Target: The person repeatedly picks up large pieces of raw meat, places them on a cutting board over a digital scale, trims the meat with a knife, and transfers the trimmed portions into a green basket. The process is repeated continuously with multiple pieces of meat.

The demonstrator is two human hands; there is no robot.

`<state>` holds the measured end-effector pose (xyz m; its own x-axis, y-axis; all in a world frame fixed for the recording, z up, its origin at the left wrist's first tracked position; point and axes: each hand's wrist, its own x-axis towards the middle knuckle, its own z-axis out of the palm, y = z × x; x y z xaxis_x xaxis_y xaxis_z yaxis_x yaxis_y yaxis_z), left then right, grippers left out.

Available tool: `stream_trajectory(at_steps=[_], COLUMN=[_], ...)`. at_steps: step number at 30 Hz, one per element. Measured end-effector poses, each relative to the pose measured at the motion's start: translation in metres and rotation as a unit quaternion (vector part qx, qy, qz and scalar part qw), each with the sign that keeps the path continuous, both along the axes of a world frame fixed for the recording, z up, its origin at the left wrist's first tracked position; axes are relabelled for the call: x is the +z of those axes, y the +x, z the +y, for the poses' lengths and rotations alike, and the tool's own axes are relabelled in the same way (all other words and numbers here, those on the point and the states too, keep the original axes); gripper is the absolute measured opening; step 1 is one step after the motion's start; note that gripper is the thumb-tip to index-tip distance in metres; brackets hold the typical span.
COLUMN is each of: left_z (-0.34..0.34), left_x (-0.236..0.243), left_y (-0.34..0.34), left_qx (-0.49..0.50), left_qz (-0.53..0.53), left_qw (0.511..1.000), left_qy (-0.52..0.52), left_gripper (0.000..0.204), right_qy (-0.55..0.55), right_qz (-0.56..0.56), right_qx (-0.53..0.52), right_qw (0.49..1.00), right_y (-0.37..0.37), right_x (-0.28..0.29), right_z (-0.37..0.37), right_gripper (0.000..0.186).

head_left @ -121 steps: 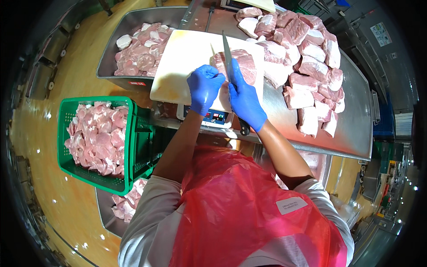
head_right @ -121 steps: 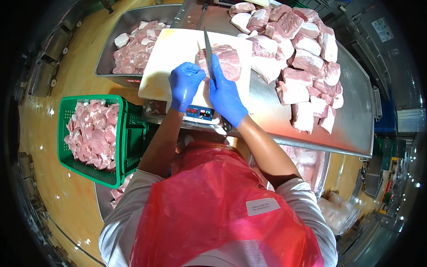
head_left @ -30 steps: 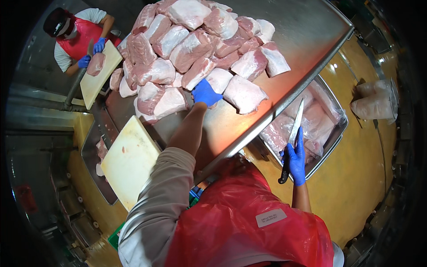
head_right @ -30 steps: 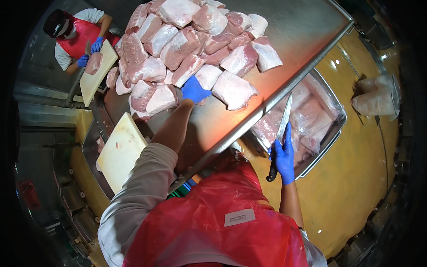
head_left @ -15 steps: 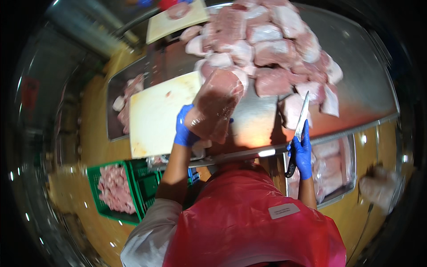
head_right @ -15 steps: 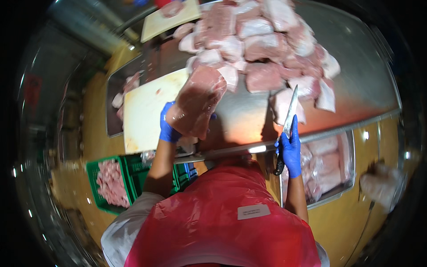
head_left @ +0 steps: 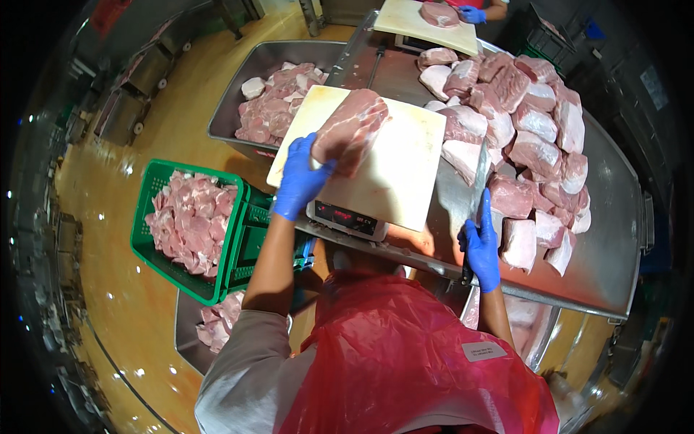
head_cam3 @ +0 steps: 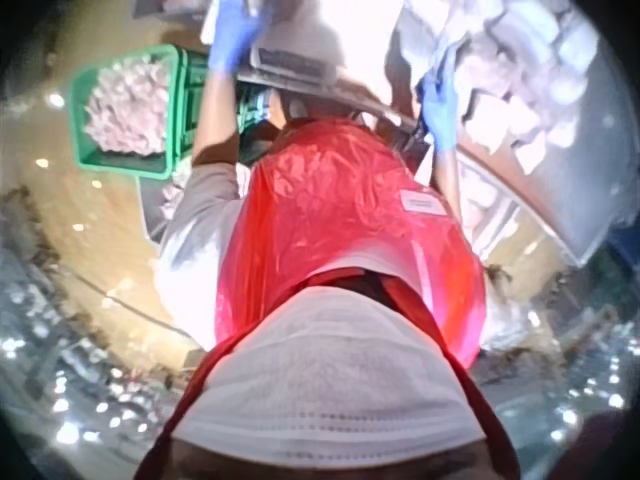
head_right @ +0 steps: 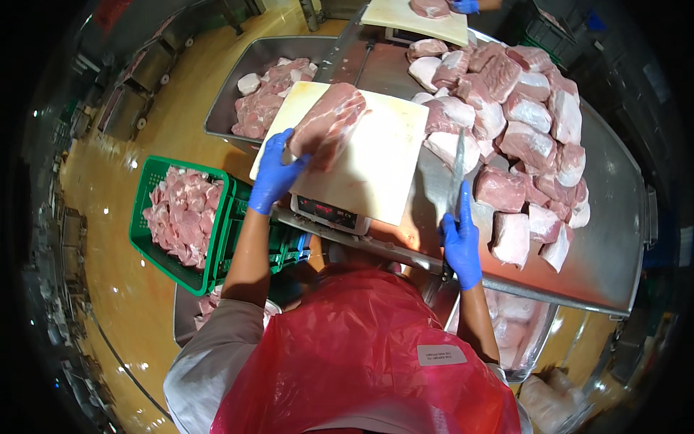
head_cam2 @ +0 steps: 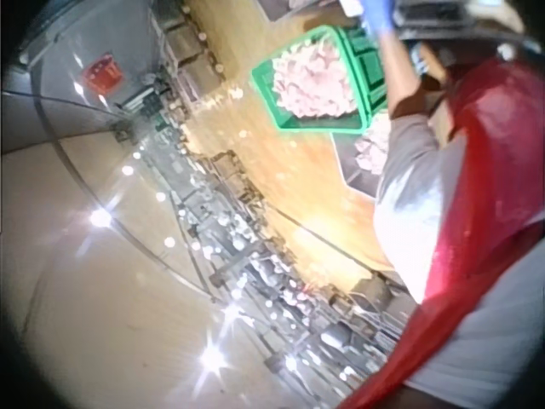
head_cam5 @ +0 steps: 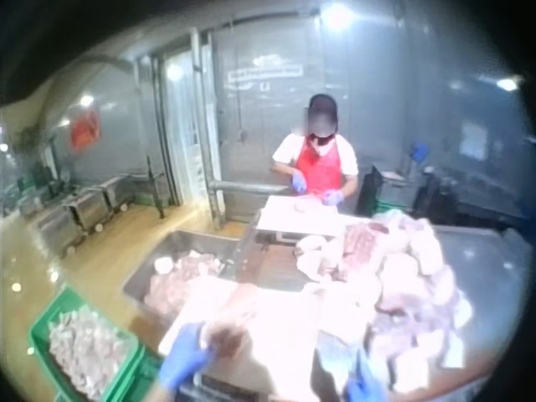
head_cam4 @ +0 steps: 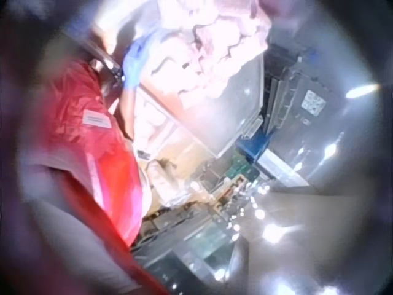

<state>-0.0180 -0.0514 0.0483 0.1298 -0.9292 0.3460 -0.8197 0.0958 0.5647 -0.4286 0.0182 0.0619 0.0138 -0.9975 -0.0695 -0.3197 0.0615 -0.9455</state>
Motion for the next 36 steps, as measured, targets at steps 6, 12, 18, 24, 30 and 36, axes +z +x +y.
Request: stream_trajectory(at_steps=[6,12,18,24,30,36], left_z=[-0.063,-0.092,-0.064,0.048,0.015,0.002], left_x=[-0.010,0.042,0.011,0.004,-0.018,-0.001], left_y=[-0.045,0.003,0.047,-0.039,-0.004,-0.001], left_qx=[-0.008,-0.350,-0.147,0.050,0.018,0.072], left_qz=[-0.048,-0.095,-0.019,0.117,0.361,0.253], left_qw=[0.997,0.917,0.969,0.990,0.932,0.964], left_qy=[-0.057,0.166,-0.199,-0.062,-0.004,0.029], left_gripper=[0.108,0.104,0.051,0.057,0.053,0.021], right_qy=[-0.047,-0.062,-0.047,-0.036,-0.022,0.121], right_qz=[0.068,0.047,0.068,0.075,0.131,0.043], right_qx=[0.112,0.123,0.093,0.087,0.193,0.292], right_qw=[0.990,0.989,0.992,0.993,0.972,0.948], right_y=[0.073,0.104,0.080,0.060,0.110,0.204], right_x=[0.037,0.059,0.036,0.025,0.041,0.077], right_z=[-0.045,-0.066,-0.049,-0.029,-0.035,-0.062], right_gripper=[0.075,0.074,0.074,0.074,0.074,0.073])
